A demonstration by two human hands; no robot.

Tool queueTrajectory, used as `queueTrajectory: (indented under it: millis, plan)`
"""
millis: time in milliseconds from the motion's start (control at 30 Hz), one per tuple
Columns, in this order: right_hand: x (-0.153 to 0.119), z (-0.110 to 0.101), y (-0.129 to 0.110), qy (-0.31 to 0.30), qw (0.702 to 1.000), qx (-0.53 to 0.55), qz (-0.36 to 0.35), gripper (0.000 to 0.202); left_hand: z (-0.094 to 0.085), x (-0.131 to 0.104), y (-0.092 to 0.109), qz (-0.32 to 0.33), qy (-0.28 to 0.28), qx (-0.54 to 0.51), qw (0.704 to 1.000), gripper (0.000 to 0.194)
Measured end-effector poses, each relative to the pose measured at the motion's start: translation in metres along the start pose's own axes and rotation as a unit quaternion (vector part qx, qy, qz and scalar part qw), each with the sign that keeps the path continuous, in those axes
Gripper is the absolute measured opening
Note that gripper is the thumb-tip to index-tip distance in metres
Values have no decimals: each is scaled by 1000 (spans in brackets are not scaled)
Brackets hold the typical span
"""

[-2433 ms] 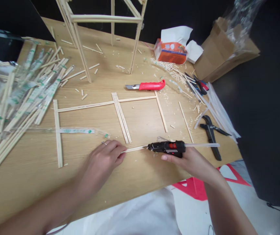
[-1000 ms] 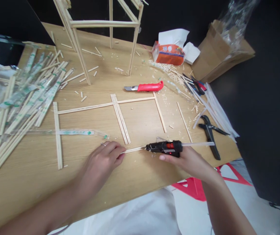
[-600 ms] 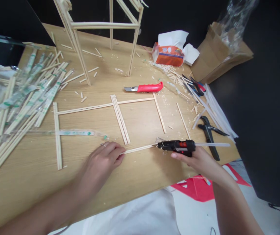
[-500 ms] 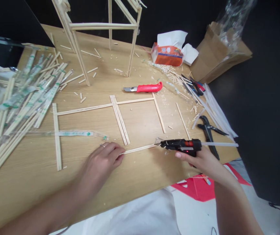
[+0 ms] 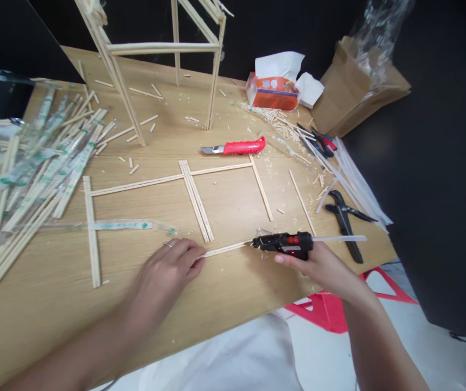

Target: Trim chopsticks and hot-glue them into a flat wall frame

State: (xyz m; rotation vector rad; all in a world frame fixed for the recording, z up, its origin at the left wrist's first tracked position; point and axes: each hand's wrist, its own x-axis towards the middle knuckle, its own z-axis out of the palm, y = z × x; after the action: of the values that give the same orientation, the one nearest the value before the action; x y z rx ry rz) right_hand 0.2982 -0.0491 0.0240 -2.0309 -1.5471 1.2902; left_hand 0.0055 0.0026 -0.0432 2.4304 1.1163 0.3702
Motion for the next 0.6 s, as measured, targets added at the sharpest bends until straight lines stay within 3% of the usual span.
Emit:
queueTrajectory:
  millis: [267, 367, 500, 600]
  plan:
    - [5, 11, -2, -21, 1000, -14, -10, 42, 2, 1, -1, 5, -9, -13, 1000, 14]
    - [3, 12, -3, 29, 997, -66, 10, 41, -1, 1, 1, -4, -9, -18, 1000, 14]
    - [-1, 12, -2, 146, 970, -159, 111, 45, -4, 0, 4, -6, 3, -15, 1000, 10]
    - [0, 10, 6, 162, 976, -131, 67, 39, -12, 2, 3, -4, 42, -25, 999, 10]
